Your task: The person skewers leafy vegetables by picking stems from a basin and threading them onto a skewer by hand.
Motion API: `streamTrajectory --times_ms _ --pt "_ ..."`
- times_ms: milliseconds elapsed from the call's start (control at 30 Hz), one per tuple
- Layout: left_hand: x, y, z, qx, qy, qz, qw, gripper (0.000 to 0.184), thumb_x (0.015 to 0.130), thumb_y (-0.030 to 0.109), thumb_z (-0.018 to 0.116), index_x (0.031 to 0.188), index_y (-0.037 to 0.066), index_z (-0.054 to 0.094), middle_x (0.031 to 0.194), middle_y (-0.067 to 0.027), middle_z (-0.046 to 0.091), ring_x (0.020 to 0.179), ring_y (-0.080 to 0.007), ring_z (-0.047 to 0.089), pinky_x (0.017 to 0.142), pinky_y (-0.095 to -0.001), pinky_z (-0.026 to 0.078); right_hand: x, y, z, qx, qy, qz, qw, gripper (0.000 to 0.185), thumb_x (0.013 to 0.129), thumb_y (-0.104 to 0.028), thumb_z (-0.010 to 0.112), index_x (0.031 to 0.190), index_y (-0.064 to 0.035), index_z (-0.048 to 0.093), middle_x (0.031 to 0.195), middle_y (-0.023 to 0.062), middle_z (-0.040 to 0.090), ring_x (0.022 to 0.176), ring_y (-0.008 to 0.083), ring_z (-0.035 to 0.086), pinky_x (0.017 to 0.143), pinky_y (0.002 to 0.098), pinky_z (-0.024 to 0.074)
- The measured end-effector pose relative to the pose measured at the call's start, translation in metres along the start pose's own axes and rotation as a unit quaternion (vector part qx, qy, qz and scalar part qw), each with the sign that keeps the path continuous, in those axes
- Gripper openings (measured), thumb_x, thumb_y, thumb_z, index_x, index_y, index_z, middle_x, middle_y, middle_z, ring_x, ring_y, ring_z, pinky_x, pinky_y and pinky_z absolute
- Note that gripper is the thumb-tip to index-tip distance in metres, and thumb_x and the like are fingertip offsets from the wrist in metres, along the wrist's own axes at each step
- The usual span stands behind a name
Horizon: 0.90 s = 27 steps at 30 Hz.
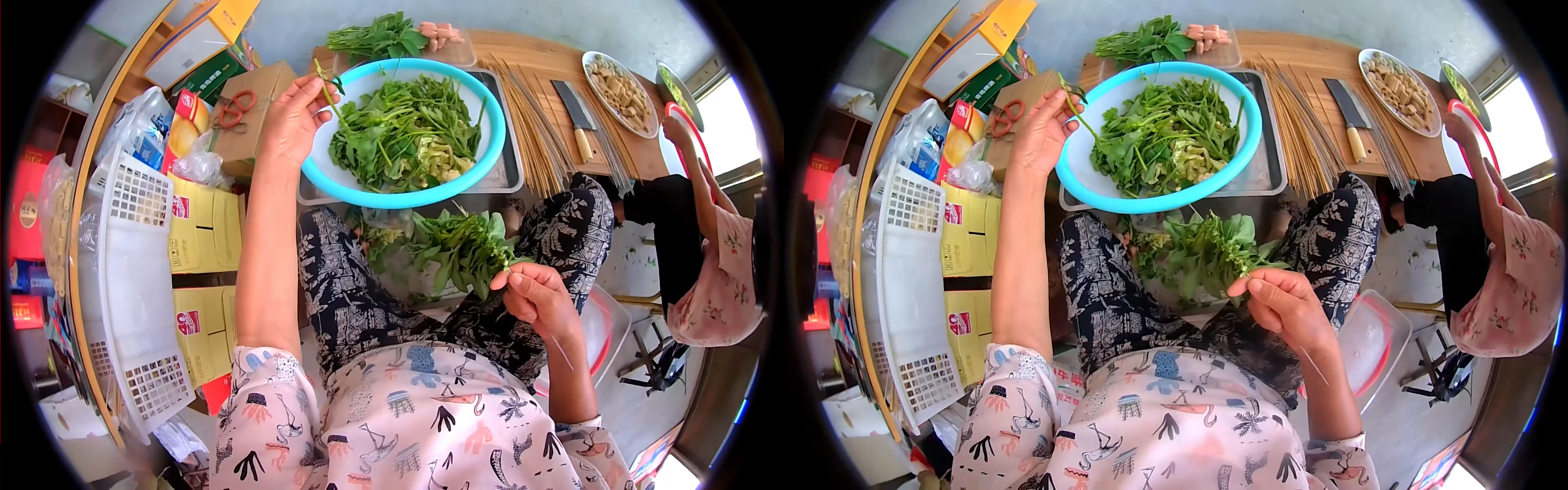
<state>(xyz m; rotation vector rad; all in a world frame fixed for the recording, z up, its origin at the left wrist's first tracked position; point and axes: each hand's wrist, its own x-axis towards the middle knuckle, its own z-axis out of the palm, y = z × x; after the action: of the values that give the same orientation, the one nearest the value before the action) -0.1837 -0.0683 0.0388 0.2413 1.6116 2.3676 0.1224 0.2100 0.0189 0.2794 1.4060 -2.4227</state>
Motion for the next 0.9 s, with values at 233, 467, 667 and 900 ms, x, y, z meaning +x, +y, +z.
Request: streamTrajectory --times_ms 233,467,667,900 --pt "-0.007 0.007 -0.013 0.119 0.067 0.085 0.987 0.014 0.088 0.013 0.063 0.099 0.004 0.061 0.086 -0.0057 0.064 0.075 -0.0118 0.060 0.064 -0.0219 0.046 0.000 -0.002 0.008 -0.012 0.004 0.009 1.000 0.025 0.097 -0.015 0.047 0.098 0.0022 0.064 0.049 -0.0056 0.037 0.042 0.0034 0.028 0.041 0.0199 0.0216" --pt "0.012 -0.061 0.023 0.394 0.026 0.226 0.890 0.013 0.080 0.012 0.066 0.091 0.006 0.068 0.084 -0.0041 0.065 0.076 -0.0129 0.061 0.071 -0.0278 0.049 -0.002 0.003 0.005 -0.001 0.005 0.001 1.000 0.025 0.097 -0.016 0.047 0.098 0.0019 0.065 0.049 -0.0058 0.036 0.042 0.0031 0.028 0.041 0.0202 0.0212" --pt "0.022 -0.101 0.074 0.556 -0.120 0.134 0.812 0.009 0.076 0.014 0.070 0.082 0.008 0.068 0.080 -0.0082 0.056 0.077 -0.0247 0.059 0.070 -0.0379 0.047 -0.008 0.002 -0.006 0.019 0.017 0.000 1.000 0.025 0.097 -0.015 0.047 0.098 0.0020 0.065 0.049 -0.0056 0.037 0.042 0.0030 0.028 0.041 0.0198 0.0211" --pt "0.032 -0.111 0.084 0.690 -0.154 0.145 0.693 0.006 0.073 0.011 0.071 0.075 0.008 0.066 0.083 -0.0100 0.053 0.081 -0.0282 0.058 0.069 -0.0408 0.047 -0.011 0.001 -0.016 0.030 0.030 -0.008 0.999 0.025 0.097 -0.015 0.047 0.097 0.0026 0.064 0.049 -0.0055 0.037 0.041 0.0030 0.028 0.040 0.0195 0.0223"
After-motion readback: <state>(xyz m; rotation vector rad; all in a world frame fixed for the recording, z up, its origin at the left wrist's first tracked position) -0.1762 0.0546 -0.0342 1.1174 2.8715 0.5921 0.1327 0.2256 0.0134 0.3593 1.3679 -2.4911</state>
